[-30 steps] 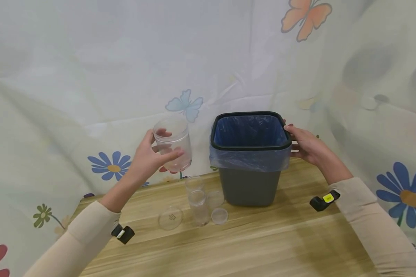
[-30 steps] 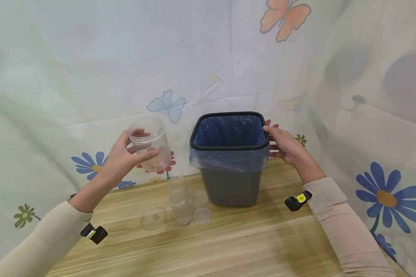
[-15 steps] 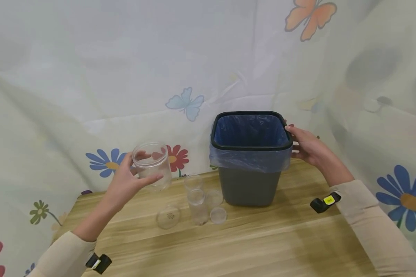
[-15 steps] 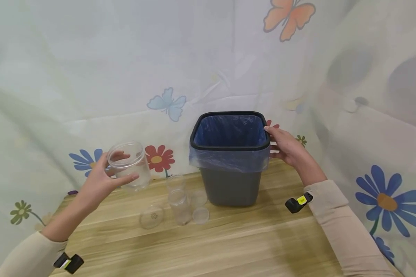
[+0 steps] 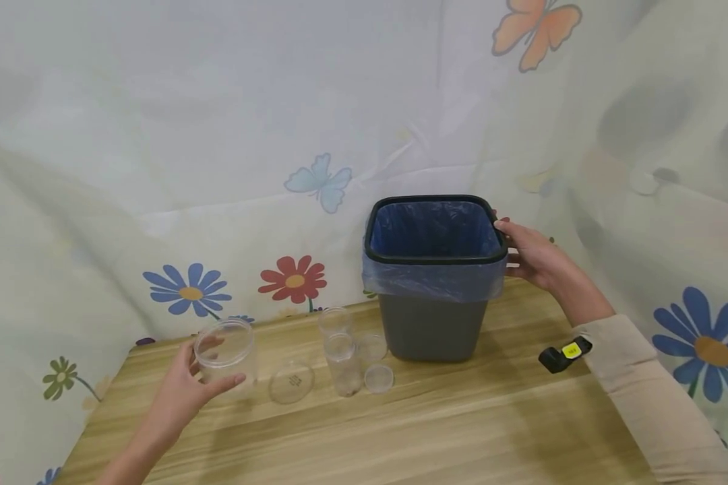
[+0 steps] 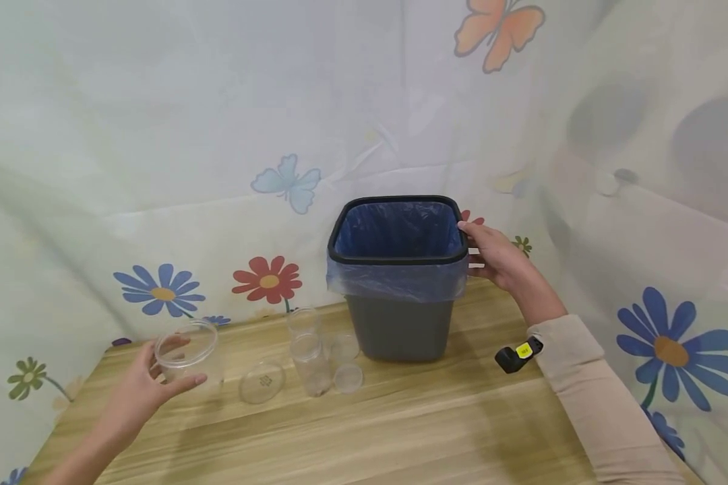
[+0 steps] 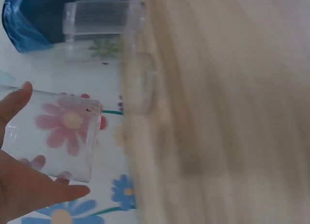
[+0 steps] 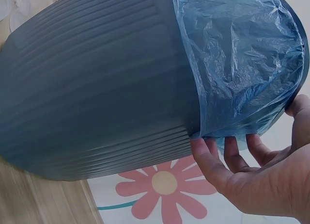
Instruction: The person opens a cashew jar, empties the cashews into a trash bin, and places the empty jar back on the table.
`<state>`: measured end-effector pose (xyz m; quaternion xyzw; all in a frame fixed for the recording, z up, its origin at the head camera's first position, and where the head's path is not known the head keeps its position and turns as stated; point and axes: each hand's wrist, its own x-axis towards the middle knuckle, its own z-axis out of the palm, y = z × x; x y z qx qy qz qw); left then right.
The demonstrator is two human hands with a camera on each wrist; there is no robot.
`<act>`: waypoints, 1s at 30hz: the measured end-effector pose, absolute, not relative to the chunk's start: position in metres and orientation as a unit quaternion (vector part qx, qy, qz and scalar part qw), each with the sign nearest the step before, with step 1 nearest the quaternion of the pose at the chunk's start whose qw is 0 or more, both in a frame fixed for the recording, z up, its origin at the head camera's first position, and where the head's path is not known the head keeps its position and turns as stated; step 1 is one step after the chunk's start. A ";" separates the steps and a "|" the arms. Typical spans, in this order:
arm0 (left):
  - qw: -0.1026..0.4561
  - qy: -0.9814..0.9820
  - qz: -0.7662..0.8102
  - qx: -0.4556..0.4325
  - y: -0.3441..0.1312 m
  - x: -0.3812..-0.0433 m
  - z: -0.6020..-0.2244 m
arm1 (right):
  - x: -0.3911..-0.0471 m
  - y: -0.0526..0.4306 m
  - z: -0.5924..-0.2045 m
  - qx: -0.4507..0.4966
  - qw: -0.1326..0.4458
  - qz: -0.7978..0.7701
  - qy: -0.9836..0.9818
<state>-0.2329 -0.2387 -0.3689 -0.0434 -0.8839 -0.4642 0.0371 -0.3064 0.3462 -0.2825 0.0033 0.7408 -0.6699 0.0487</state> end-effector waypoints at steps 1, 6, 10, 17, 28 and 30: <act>0.030 -0.884 -0.466 -0.034 -0.242 -0.232 -0.376 | -0.307 0.346 -0.282 0.003 0.048 -0.670 0.741; 0.003 -0.879 -0.477 -0.015 -0.252 -0.227 -0.405 | -0.305 0.352 -0.282 0.008 0.047 -0.675 0.736; -0.006 -0.870 -0.493 -0.016 -0.251 -0.229 -0.418 | -0.301 0.359 -0.280 0.012 0.051 -0.677 0.734; -0.023 -0.863 -0.504 -0.013 -0.243 -0.233 -0.429 | -0.298 0.371 -0.277 0.004 0.059 -0.666 0.743; 0.011 -0.851 -0.522 -0.060 -0.230 -0.242 -0.449 | -0.300 0.373 -0.282 0.004 0.071 -0.647 0.759; 0.027 -0.852 -0.518 -0.070 -0.227 -0.245 -0.450 | -0.301 0.373 -0.283 -0.002 0.073 -0.650 0.756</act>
